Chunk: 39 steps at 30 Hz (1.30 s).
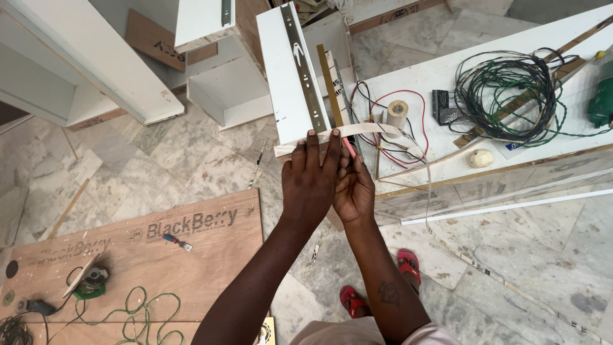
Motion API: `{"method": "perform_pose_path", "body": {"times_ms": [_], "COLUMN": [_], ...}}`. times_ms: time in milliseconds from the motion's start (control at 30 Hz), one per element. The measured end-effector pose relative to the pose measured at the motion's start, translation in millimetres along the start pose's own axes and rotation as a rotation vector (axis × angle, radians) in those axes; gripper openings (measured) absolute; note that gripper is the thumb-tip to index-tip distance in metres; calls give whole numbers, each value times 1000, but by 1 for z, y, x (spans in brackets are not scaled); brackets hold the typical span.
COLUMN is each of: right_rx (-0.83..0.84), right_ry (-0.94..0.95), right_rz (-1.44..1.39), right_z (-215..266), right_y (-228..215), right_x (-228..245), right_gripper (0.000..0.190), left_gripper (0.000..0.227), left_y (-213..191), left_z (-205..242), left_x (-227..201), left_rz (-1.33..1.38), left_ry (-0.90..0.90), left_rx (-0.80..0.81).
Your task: The person rubs a white putty-like substance along the edges of a white wooden drawer front to smooth the surface. They then pick up a long white plastic strip, align it along the drawer edge, and mark it with a pink pen.
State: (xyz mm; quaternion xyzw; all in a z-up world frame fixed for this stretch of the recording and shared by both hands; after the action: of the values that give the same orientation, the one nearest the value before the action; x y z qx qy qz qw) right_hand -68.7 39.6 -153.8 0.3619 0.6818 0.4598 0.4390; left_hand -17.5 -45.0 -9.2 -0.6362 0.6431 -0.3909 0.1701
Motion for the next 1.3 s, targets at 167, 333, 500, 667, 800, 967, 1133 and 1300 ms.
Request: {"method": "perform_pose_path", "body": {"times_ms": [167, 333, 500, 667, 800, 967, 1133, 1300], "right_rx": [-111, -65, -23, -2, 17, -50, -142, -66], "right_ry": [-56, -28, -35, 7, -2, -58, -123, -54], "right_rz": [-92, -62, -120, -191, -140, -24, 41, 46], "right_z": [-4, -4, -4, -3, -3, 5, -1, -8], "right_y": [8, 5, 1, 6, 3, -7, -6, 3], "right_x": [-5, -1, -2, -5, -4, 1, 6, 4], "right_gripper": [34, 36, 37, 37, 35, 34, 32, 35], "left_gripper": [56, 57, 56, 57, 58, 57, 57, 57], "left_y": [1, 1, 1, 1, 1, 1, 2, -1], "left_z": [0, 0, 0, 0, 1, 0, 2, 0], "left_x": [0, 1, 1, 1, 1, 1, 2, 1], "left_rz": [-2, 14, 27, 35, 44, 69, 26, 42], "left_ry": [4, 4, -2, 0, 3, 1, 9, 6], "left_rx": [-10, 2, -5, -6, 0, -7, 9, -15]}}
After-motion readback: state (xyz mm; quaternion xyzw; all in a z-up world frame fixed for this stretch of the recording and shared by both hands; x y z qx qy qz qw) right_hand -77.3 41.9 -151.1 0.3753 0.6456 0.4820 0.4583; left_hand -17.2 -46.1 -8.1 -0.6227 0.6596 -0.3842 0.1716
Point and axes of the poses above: each hand's wrist, its own z-axis away from the middle knuckle, its own y-axis out of the palm, x = y × z, the point moved 2 cm from there along -z, towards the middle knuckle, and after that the axes turned 4 degrees about -z, right-handed, at the moved point
